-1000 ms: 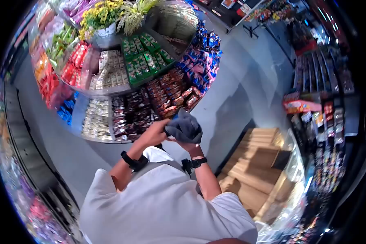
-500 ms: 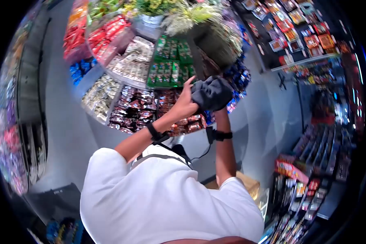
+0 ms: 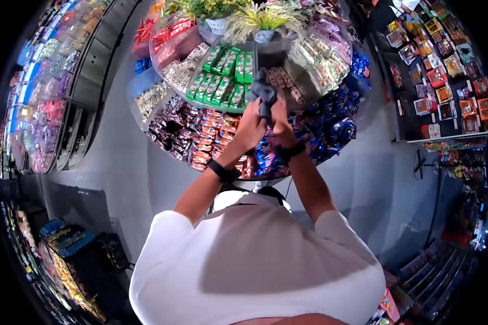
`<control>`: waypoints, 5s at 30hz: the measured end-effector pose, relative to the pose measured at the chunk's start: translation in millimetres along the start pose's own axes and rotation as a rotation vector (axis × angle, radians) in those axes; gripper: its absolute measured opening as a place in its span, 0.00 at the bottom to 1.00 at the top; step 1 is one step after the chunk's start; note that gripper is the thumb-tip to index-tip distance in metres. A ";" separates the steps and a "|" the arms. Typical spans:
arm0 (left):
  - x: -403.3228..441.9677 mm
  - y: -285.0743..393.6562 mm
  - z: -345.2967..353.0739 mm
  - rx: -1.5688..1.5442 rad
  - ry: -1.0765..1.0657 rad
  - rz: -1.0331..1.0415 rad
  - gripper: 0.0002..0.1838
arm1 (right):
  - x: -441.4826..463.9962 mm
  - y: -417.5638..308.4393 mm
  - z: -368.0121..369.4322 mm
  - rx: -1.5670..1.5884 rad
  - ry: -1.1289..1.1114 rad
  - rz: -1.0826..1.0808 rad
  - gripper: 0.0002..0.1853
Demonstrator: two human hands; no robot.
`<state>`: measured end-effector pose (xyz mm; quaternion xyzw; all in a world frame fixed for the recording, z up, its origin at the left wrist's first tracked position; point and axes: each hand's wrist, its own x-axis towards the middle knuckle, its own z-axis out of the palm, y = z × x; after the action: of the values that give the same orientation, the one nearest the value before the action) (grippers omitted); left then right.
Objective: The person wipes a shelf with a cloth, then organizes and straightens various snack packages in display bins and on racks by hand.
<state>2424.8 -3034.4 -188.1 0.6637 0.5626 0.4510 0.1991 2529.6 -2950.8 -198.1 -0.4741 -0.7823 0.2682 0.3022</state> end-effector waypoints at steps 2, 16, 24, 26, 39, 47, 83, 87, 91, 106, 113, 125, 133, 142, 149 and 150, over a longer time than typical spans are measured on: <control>-2.7 13.3 1.2 0.016 -0.086 -0.050 0.27 | -13.5 11.7 0.5 0.216 -0.002 0.002 0.18; -7.4 31.3 32.2 0.178 0.141 -0.421 0.23 | 5.5 56.5 22.0 -0.391 -0.295 -0.241 0.13; -82.8 49.2 76.5 -0.172 0.342 -0.265 0.26 | -119.7 51.7 -64.0 0.295 -0.213 -0.533 0.17; -92.2 91.6 97.9 -0.309 0.293 -0.231 0.27 | -153.1 89.1 -75.0 0.633 -0.379 -0.115 0.21; -147.4 147.0 156.8 -0.503 0.046 -0.584 0.24 | -195.6 81.8 -138.6 0.775 -0.096 0.049 0.14; -32.0 135.4 39.3 -0.035 0.159 -0.368 0.22 | -63.7 62.0 -101.1 0.141 -0.057 -0.211 0.21; 103.3 -50.7 26.1 0.440 0.217 -0.223 0.29 | 168.7 92.9 21.4 -0.249 -0.320 0.052 0.25; 91.5 -64.0 32.1 0.481 0.221 -0.204 0.29 | 111.4 75.1 -60.3 -0.258 -0.517 -0.212 0.18; 62.4 -19.9 16.1 0.526 0.241 -0.138 0.30 | 29.0 51.6 -158.8 0.185 -0.210 -0.085 0.13; -160.4 29.7 42.1 -0.390 -0.803 -0.281 0.23 | -225.8 63.9 -81.8 0.920 -0.779 0.886 0.16; -172.7 30.6 90.0 -0.703 -1.016 -0.848 0.19 | -251.0 139.9 -59.1 0.786 -0.963 0.840 0.24; -177.2 46.0 246.4 -0.501 -0.720 -1.054 0.49 | -275.7 240.1 -95.5 0.708 -0.558 1.061 0.23; -207.9 15.3 267.7 -0.209 -0.605 -0.792 0.37 | -284.4 246.1 -76.6 0.767 -0.586 0.944 0.22; -246.0 -71.6 169.0 -0.654 -0.599 -1.062 0.19 | -298.2 172.4 45.6 0.987 -0.228 1.331 0.10; -320.8 -132.5 14.6 -0.808 0.059 -1.409 0.19 | -302.7 57.1 205.7 1.408 -0.275 1.286 0.11; -320.1 -137.4 -4.9 -0.797 0.207 -1.388 0.20 | -292.6 32.1 220.0 1.380 -0.354 1.324 0.13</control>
<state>2355.5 -3292.5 -411.5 -0.0031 0.6591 0.4504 0.6023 2495.8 -3231.5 -432.8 -0.4897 -0.0621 0.8509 0.1796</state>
